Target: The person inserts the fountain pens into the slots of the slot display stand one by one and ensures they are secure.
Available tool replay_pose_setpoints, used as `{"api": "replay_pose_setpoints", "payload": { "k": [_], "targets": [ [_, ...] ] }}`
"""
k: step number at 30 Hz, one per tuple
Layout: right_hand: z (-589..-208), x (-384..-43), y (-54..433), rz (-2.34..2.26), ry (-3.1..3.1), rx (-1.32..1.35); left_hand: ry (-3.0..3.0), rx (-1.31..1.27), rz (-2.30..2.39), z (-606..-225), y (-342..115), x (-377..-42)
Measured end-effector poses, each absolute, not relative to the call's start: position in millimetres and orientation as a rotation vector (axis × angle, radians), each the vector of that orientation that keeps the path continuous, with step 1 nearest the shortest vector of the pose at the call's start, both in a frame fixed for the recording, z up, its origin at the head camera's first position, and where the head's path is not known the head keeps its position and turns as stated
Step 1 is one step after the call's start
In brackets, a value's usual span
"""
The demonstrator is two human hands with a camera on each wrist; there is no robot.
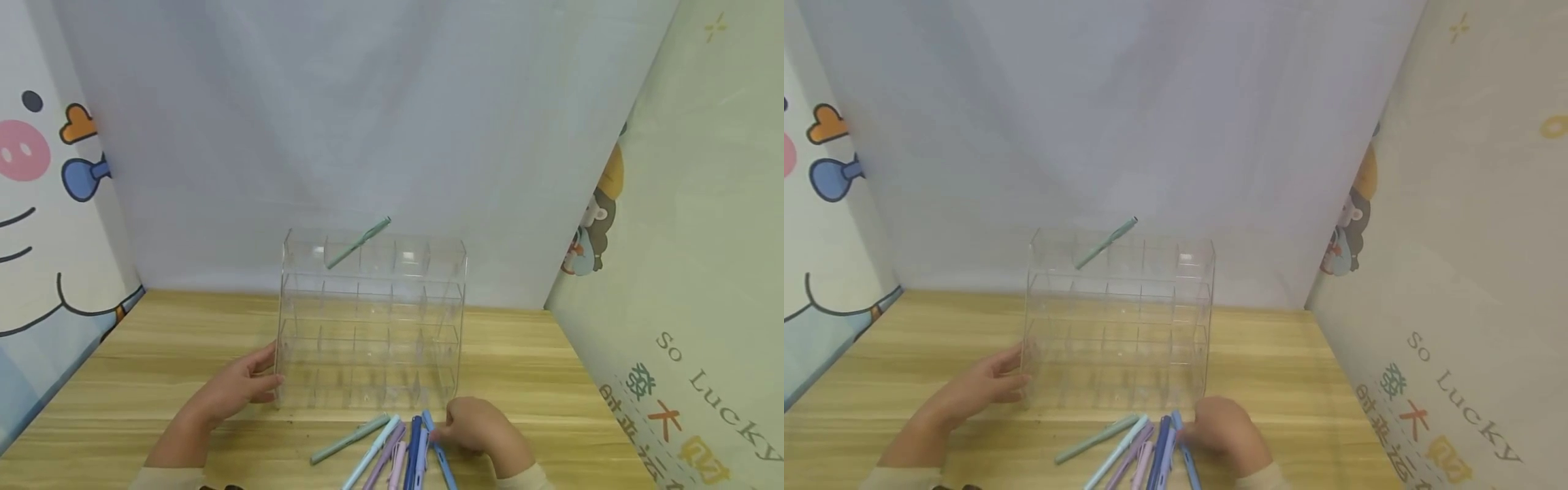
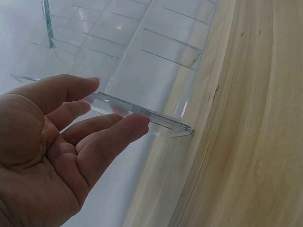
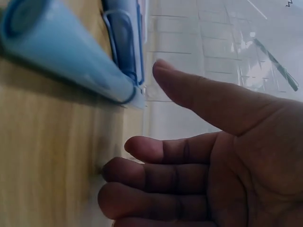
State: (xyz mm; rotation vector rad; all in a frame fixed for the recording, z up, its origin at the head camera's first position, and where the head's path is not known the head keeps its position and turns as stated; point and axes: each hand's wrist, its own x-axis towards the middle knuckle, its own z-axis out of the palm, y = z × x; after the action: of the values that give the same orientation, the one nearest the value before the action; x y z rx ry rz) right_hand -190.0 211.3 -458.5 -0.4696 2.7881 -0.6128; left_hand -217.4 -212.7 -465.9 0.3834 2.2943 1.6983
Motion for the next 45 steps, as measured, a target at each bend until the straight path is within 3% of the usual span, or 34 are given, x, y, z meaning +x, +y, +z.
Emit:
{"api": "replay_pose_setpoints", "payload": {
  "k": [33,45],
  "targets": [
    [-456.0,-184.7,203.1,-0.377,2.872,-0.489,2.281,0.339,1.715,-463.8,-212.2,-217.4],
    [-449.0,-188.7,223.1,-0.662,2.738,-0.558,2.256,0.338,1.726,-462.6,-211.5,-216.2]
  ]
}}
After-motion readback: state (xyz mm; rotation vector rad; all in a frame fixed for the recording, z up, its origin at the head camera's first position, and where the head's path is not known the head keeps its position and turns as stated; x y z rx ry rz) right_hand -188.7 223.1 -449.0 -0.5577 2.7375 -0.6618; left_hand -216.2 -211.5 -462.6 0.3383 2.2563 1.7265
